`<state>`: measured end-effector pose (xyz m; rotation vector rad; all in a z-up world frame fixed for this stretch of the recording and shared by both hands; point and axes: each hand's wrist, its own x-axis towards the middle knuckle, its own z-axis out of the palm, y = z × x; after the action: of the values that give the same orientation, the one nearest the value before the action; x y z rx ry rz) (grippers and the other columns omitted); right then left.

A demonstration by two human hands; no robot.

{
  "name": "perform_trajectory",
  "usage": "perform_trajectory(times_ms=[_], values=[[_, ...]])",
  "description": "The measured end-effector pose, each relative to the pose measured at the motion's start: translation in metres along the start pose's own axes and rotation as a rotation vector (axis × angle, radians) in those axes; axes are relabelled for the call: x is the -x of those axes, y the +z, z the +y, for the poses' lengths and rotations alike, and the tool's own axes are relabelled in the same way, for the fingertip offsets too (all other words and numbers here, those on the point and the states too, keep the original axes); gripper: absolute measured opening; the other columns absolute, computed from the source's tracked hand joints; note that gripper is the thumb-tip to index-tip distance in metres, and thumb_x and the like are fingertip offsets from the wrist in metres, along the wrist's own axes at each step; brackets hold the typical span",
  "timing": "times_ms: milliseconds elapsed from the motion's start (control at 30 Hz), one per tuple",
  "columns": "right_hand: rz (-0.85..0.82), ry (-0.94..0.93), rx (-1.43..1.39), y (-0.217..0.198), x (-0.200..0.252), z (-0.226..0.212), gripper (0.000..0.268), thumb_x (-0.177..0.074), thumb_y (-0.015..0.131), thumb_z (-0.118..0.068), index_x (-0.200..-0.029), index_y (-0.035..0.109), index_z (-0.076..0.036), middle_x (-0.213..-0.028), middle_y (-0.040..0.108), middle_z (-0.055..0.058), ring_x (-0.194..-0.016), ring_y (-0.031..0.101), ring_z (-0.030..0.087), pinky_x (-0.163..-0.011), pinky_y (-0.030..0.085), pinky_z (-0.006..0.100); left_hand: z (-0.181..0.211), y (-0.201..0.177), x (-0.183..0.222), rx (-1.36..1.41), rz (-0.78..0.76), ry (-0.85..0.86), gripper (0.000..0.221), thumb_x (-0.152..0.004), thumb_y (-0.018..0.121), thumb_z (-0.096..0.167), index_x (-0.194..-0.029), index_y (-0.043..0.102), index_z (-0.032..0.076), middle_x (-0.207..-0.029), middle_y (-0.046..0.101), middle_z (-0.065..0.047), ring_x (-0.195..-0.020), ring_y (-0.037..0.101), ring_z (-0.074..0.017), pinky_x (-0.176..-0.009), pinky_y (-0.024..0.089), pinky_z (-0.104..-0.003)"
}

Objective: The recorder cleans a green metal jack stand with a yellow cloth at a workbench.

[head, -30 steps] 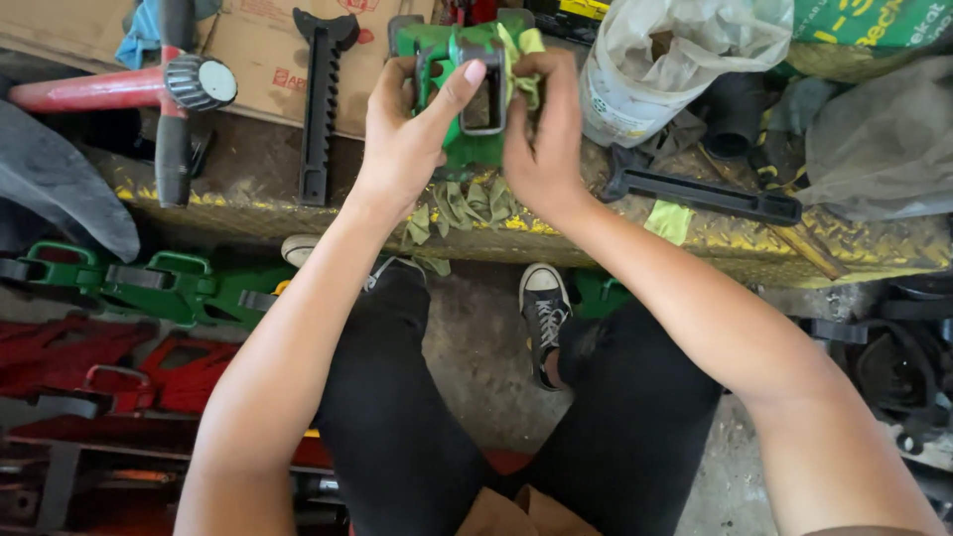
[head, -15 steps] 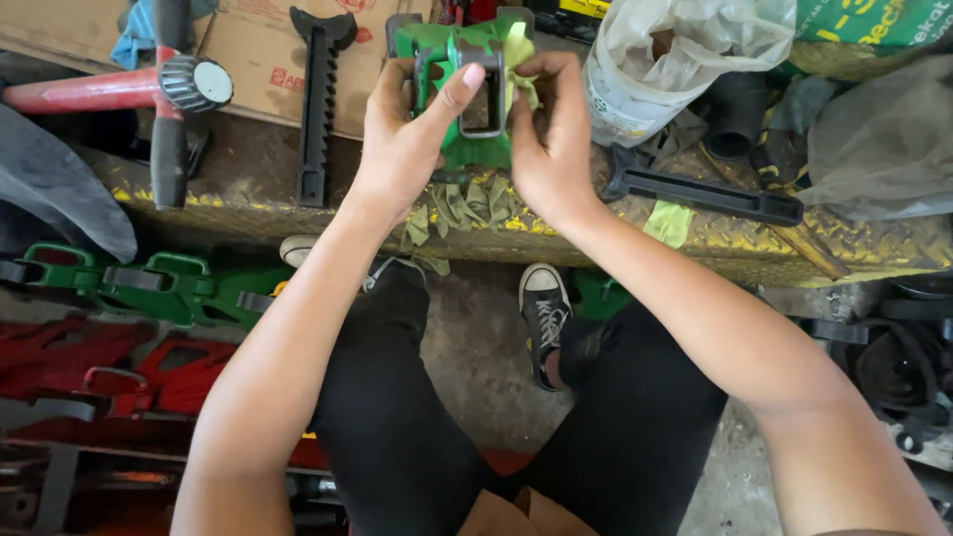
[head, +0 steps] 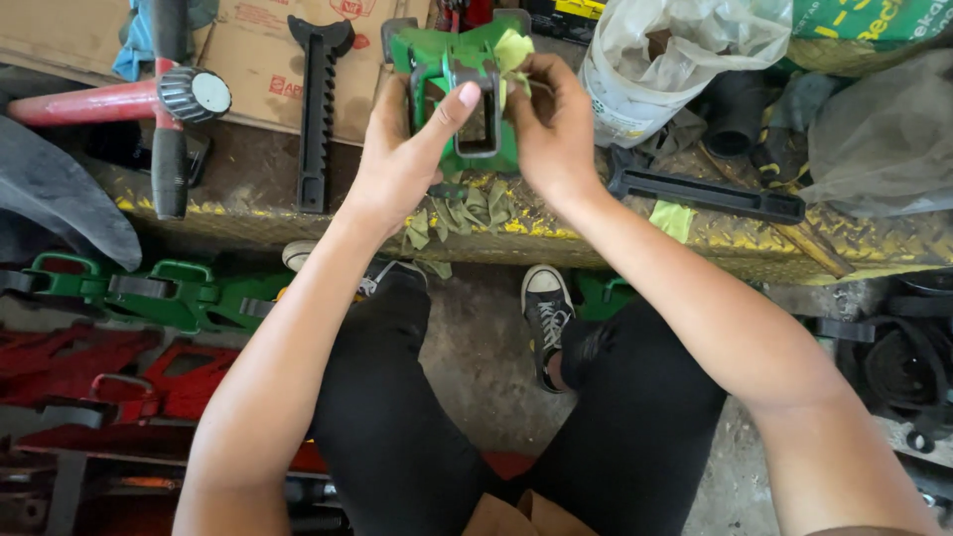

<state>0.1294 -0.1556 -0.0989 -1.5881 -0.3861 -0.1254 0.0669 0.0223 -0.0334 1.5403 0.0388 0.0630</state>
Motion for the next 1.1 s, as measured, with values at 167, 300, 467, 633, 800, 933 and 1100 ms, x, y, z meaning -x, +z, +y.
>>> perform_trajectory(times_ms=[167,300,467,633,800,933,1100], values=[[0.042,-0.251,-0.037,0.003,0.006,-0.005,0.014,-0.116,0.055,0.007,-0.130,0.057,0.005,-0.120,0.065,0.012,-0.112,0.064,0.012,-0.099,0.053,0.026,-0.003,-0.005,0.001,-0.087,-0.079,-0.045,0.077,-0.086,0.073,0.060,-0.134,0.050,0.005,-0.112,0.067,-0.004,-0.098,0.070,-0.0108,-0.059,0.062,-0.025],[0.031,-0.383,0.119,-0.003,0.010,-0.022,0.026,-0.110,0.057,0.013,-0.133,0.061,0.001,-0.130,0.061,0.015,-0.118,0.067,0.017,-0.097,0.058,0.028,0.004,-0.004,0.004,-0.112,-0.072,-0.104,0.078,-0.083,0.074,0.060,-0.135,0.052,0.006,-0.114,0.069,-0.005,-0.095,0.068,-0.0102,-0.060,0.057,-0.026],[-0.134,-0.546,0.387,-0.016,0.008,-0.050,0.050,-0.087,0.064,0.015,-0.135,0.055,0.002,-0.136,0.054,0.020,-0.120,0.067,0.031,-0.099,0.057,0.030,0.003,-0.005,0.003,-0.108,-0.070,-0.093,0.075,-0.083,0.075,0.058,-0.133,0.053,0.006,-0.114,0.068,-0.003,-0.095,0.067,-0.0087,-0.060,0.058,-0.025],[-0.186,-0.533,0.406,-0.022,0.007,-0.050,0.054,-0.088,0.066,0.014,-0.140,0.056,0.002,-0.137,0.056,0.020,-0.122,0.067,0.036,-0.102,0.060,0.034,0.003,-0.004,0.003,-0.090,-0.066,-0.092,0.073,-0.084,0.074,0.058,-0.132,0.056,0.006,-0.108,0.068,-0.003,-0.089,0.066,-0.0107,-0.059,0.055,-0.025],[-0.122,-0.588,0.521,-0.031,0.002,-0.041,0.043,-0.092,0.073,0.011,-0.133,0.067,0.000,-0.128,0.068,0.016,-0.115,0.074,0.033,-0.097,0.061,0.037,0.003,-0.005,0.005,-0.091,-0.077,-0.094,0.071,-0.085,0.075,0.057,-0.130,0.056,0.005,-0.106,0.067,-0.002,-0.087,0.064,-0.0084,-0.056,0.052,-0.024],[-0.144,-0.359,0.353,-0.032,0.002,-0.036,0.026,-0.102,0.071,0.006,-0.128,0.070,0.002,-0.116,0.073,0.015,-0.099,0.074,0.021,-0.084,0.060,0.030,0.006,-0.004,0.007,-0.131,-0.082,-0.081,0.072,-0.084,0.074,0.057,-0.131,0.052,0.006,-0.108,0.068,-0.002,-0.091,0.067,-0.0057,-0.057,0.057,-0.022],[-0.156,0.014,-0.093,-0.024,0.002,-0.041,0.019,-0.108,0.068,0.000,-0.126,0.072,-0.002,-0.108,0.075,0.010,-0.093,0.071,0.009,-0.082,0.061,0.025,0.005,-0.006,0.009,-0.105,-0.112,-0.099,0.074,-0.084,0.076,0.054,-0.133,0.053,0.003,-0.106,0.069,-0.007,-0.083,0.063,-0.0108,-0.054,0.050,-0.023]])
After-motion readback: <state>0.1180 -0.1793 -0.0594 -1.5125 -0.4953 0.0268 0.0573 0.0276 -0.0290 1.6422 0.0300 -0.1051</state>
